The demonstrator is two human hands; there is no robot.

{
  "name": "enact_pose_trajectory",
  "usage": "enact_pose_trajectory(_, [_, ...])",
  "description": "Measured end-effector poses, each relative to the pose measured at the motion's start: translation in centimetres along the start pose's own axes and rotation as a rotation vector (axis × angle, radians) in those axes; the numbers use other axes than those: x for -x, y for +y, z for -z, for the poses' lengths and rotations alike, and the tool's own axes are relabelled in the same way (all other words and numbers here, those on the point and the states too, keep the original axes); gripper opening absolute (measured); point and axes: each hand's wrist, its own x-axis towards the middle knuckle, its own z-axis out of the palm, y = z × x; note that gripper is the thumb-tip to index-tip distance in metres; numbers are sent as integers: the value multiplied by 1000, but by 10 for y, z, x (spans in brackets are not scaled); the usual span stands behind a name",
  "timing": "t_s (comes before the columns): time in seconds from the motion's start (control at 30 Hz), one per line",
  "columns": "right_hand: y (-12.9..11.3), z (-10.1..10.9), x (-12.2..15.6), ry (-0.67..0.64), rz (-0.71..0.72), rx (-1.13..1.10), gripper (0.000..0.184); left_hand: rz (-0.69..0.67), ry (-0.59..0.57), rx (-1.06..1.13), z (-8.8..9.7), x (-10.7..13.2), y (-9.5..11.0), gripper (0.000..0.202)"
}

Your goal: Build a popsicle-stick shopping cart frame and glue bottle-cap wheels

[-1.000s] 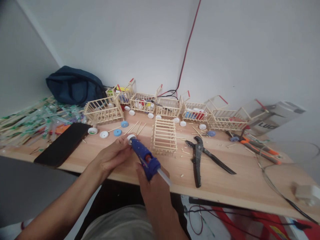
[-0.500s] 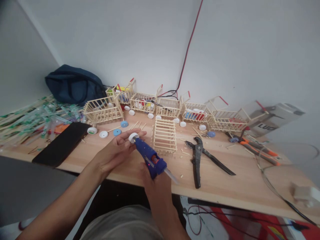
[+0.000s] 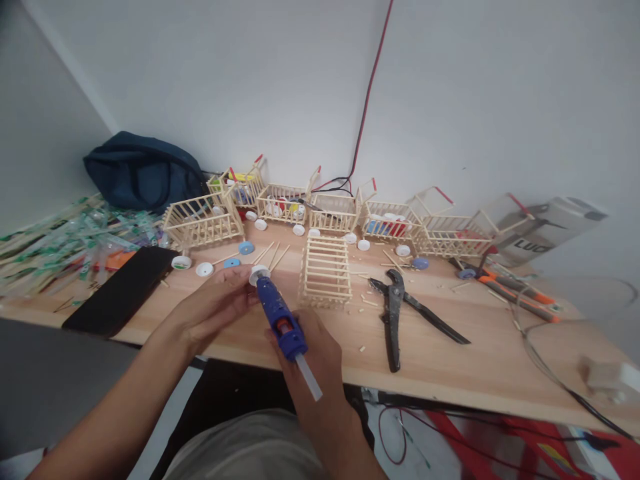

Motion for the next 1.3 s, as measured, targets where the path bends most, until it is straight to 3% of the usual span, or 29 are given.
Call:
enact_pose_trajectory(0.13, [3, -5, 3, -6, -1, -34, 19, 23, -38, 52, 7, -1, -2, 22])
enact_pose_trajectory(0.43, [1, -5, 1, -68, -31, -106, 18, -9, -89, 69, 2, 3, 2, 46])
enact_pose_trajectory(0.67, [-2, -3, -1, -92, 23, -29, 18, 93, 48, 75, 2, 4, 3, 37])
enact_pose_trajectory(0.9, [-4, -2, 0, -103, 31, -39, 18, 58, -34, -5, 8, 6, 7, 22])
enact_pose_trajectory(1.1, [6, -11, 4, -66, -144, -251, 21, -83, 27, -77, 8, 7, 6, 34])
enact_pose_trajectory(1.23, [7, -15, 5, -210, -364, -705, 33, -235, 69, -217, -6, 10, 10, 32])
enact_pose_trajectory(1.3, [5, -14, 5, -281, -402, -925, 38, -285, 104, -265, -15, 12, 14, 33])
